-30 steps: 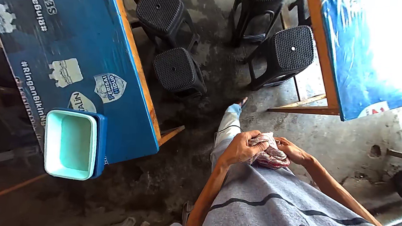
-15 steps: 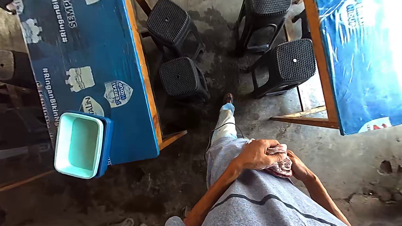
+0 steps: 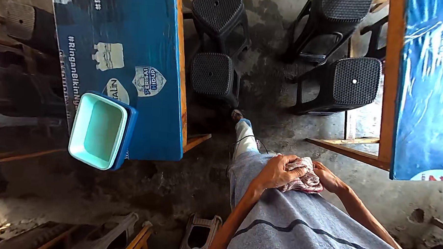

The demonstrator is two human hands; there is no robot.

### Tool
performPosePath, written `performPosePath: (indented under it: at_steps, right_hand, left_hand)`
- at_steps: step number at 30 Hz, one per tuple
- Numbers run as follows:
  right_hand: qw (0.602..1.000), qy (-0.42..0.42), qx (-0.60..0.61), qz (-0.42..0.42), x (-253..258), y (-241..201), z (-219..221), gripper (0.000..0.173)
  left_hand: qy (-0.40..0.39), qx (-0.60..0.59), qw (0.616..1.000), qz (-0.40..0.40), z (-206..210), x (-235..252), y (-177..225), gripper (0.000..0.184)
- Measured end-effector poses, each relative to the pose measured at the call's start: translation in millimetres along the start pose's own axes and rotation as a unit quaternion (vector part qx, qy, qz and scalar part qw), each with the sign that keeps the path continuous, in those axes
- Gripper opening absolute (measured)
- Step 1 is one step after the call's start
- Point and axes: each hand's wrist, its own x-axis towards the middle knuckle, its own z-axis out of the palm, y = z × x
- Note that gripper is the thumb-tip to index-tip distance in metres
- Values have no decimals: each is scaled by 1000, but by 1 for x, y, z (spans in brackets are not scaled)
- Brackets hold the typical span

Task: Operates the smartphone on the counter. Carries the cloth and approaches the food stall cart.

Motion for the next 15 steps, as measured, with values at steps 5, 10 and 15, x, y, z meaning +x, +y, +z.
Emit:
performPosePath:
  at_steps: [5,10,15]
  right_hand:
    - [1000,-3,0,5,24,-19,-1,24]
    - [1000,-11,8,6,56,-69,1,23]
    - [999,19,38,-16,73,-106,-2,25]
  left_hand:
    - [22,7,1000,-13,-31,20,11,27]
    - [37,5,999,-17,-70,38,40,29]
    - [5,11,1000,-22,-111,70,70,27]
